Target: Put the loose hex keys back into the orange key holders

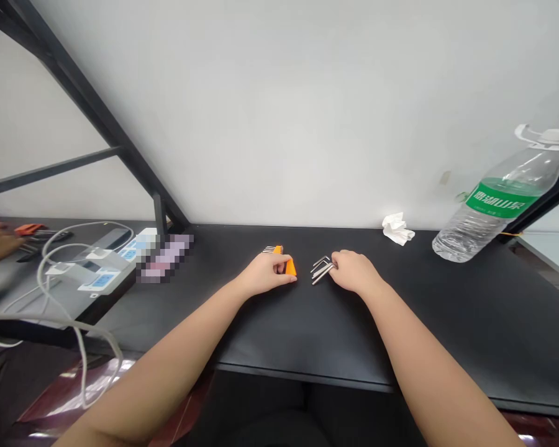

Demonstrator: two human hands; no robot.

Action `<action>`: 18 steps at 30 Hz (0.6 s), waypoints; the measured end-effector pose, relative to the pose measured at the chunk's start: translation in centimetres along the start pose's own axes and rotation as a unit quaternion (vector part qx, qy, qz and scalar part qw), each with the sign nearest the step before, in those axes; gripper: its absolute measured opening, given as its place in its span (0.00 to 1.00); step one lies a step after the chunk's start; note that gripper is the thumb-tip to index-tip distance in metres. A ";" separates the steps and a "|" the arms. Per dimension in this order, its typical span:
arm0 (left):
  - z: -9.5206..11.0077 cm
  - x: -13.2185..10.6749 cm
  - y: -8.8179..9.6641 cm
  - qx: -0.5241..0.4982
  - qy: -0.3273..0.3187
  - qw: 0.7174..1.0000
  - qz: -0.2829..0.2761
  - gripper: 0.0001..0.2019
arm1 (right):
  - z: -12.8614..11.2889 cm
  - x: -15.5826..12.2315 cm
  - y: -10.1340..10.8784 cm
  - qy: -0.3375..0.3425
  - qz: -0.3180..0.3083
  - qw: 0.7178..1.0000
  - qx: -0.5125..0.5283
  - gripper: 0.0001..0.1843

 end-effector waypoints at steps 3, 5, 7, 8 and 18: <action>0.1 -0.1 0.1 -0.013 0.003 1.000 -0.002 0.22 | 0.5 -0.3 0.1 -0.005 -0.009 1.000 0.011 0.05; 0.1 -0.1 0.1 -0.013 0.006 1.000 -0.005 0.21 | 0.8 -0.4 -0.1 -0.010 -0.018 1.000 0.020 0.05; 0.1 -0.1 0.0 -0.009 0.005 1.000 -0.009 0.21 | 0.9 -0.5 -0.2 -0.012 -0.024 0.999 0.027 0.06; 0.1 -0.1 0.0 -0.007 0.003 1.000 -0.011 0.21 | 1.0 -0.5 -0.3 -0.011 -0.025 0.999 0.030 0.08; 0.5 -0.3 0.1 -0.010 -0.005 1.000 -0.020 0.21 | 1.3 -1.4 0.0 -0.041 -0.071 0.996 0.024 0.12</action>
Point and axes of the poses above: each hand's wrist, its own x-axis towards the middle knuckle, its own y-axis out of the back of the hand, z = x × y, the point moved 9 cm from there along x, towards the middle knuckle
